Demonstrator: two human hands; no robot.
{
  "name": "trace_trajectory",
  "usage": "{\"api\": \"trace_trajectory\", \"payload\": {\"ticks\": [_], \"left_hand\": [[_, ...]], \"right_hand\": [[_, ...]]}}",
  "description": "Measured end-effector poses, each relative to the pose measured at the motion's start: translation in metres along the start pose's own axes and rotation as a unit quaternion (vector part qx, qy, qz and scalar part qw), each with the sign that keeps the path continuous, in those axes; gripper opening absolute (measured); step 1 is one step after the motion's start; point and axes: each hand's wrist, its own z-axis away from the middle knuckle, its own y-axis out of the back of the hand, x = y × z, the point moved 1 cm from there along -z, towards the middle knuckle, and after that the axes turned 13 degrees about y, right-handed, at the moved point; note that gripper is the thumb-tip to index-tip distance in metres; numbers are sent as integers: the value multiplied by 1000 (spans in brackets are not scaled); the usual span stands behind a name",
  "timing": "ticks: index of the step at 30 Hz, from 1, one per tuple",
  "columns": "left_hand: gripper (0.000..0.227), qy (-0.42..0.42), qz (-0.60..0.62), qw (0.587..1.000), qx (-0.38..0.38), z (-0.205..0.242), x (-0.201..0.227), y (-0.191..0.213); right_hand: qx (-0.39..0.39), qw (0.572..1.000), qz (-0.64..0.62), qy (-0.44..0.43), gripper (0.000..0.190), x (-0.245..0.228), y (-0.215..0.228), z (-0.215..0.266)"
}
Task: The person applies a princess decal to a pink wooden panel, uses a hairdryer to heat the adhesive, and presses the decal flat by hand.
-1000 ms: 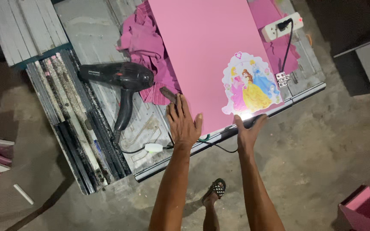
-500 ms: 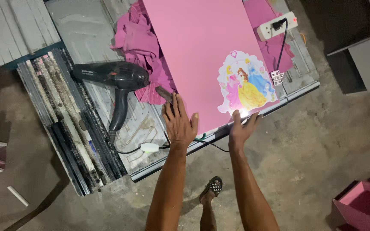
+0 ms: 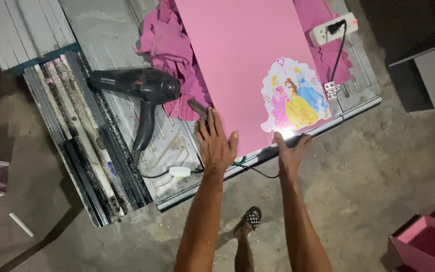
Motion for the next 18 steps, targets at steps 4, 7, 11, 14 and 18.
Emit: {"api": "trace_trajectory", "payload": {"ticks": [4, 7, 11, 14, 18], "left_hand": [[84, 5, 8, 1000, -6, 3, 0, 0], [86, 3, 7, 1000, -4, 2, 0, -1], [89, -1, -6, 1000, -10, 0, 0, 0], [87, 4, -1, 1000, -9, 1, 0, -1], [88, 1, 4, 1000, -9, 1, -1, -4]], "right_hand": [[56, 998, 27, -23, 137, 29, -22, -15], [71, 997, 36, -14, 145, 39, -27, -27], [37, 999, 13, -7, 143, 48, -24, -19], [49, 993, 82, -70, 155, 47, -33, -26], [84, 994, 58, -38, 153, 41, -41, -18]]}}
